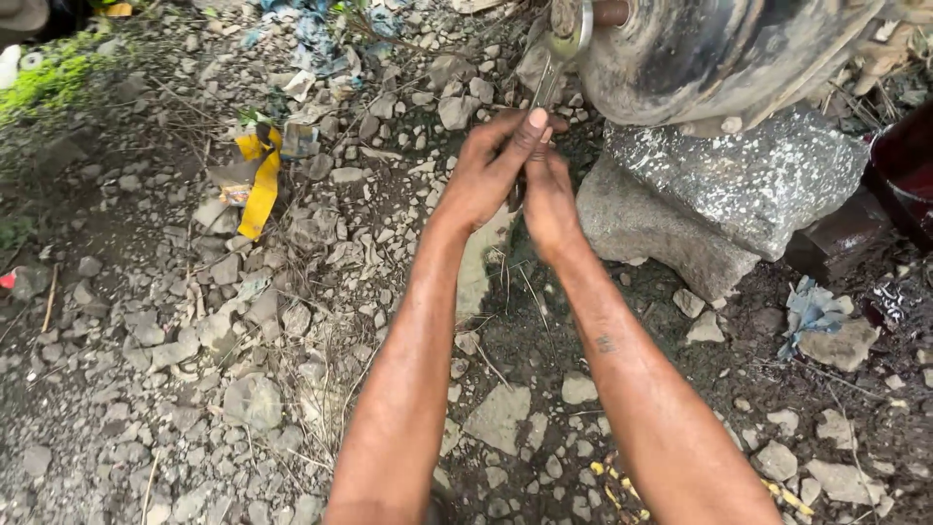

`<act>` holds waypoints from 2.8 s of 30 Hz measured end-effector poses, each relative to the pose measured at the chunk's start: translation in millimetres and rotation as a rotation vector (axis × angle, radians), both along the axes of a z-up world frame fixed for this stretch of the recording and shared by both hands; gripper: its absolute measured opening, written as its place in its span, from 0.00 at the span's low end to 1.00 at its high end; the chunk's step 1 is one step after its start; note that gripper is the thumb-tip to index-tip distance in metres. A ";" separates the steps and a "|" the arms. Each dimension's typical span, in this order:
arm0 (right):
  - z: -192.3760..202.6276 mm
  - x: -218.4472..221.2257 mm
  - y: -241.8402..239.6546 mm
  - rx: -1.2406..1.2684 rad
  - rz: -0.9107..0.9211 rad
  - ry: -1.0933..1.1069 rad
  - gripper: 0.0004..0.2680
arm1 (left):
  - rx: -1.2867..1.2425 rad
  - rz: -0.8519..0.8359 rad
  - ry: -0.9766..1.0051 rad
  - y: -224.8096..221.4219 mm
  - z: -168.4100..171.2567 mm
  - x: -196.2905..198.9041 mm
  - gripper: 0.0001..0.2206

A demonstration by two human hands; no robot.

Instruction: Loosening or tightening a bolt on a vehicle's brake chamber using a wrench.

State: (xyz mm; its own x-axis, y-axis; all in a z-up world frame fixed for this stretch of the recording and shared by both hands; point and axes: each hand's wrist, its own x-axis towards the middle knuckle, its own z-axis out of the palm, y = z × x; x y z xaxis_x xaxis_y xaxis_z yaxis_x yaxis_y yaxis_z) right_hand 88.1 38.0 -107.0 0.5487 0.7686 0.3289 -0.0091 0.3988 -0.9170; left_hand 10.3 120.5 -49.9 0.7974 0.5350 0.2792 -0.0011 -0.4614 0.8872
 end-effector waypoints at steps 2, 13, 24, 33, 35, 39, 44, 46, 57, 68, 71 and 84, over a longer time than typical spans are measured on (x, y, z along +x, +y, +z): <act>6.6 7.2 -0.6 -0.023 0.049 0.009 0.24 | 0.118 0.030 0.013 -8.2 17.1 0.1 0.28; 2.0 3.4 9.8 0.042 -0.115 0.009 0.20 | -0.056 0.320 -0.095 -40.7 1.0 20.1 0.34; 94.0 7.2 -141.3 -0.172 0.100 0.320 0.09 | -0.554 0.491 -0.187 -192.3 76.1 18.9 0.20; 35.1 -10.0 -133.2 -0.147 -0.012 0.248 0.17 | -0.290 0.415 -0.272 -166.0 58.1 9.1 0.14; 33.3 -17.3 -121.4 -0.155 -0.027 0.221 0.15 | -0.243 0.447 -0.235 -159.2 56.0 6.4 0.14; 19.9 -27.9 -95.2 -0.138 -0.023 0.202 0.09 | -0.218 0.490 -0.198 -148.6 61.3 -4.5 0.15; 2.5 -33.4 -59.3 -0.030 -0.087 0.129 0.08 | -0.128 0.479 -0.126 -119.3 54.6 -4.7 0.15; -11.1 -28.5 -46.5 -0.065 -0.143 0.000 0.08 | -0.131 0.466 -0.125 -107.4 44.6 -3.0 0.15; -2.5 -6.3 20.9 -0.032 -0.055 -0.069 0.14 | 0.132 0.255 -0.207 -36.5 34.4 5.9 0.14; -24.8 -9.6 -6.5 -0.047 0.002 -0.007 0.13 | -0.029 0.251 -0.199 -59.8 28.6 -4.2 0.11; -18.1 -9.4 -8.2 -0.029 0.009 -0.032 0.12 | -0.005 0.237 -0.204 -57.9 27.0 -3.4 0.11; 19.5 -4.5 3.4 -0.189 0.001 -0.020 0.12 | 0.008 0.242 -0.145 -38.3 35.0 8.4 0.13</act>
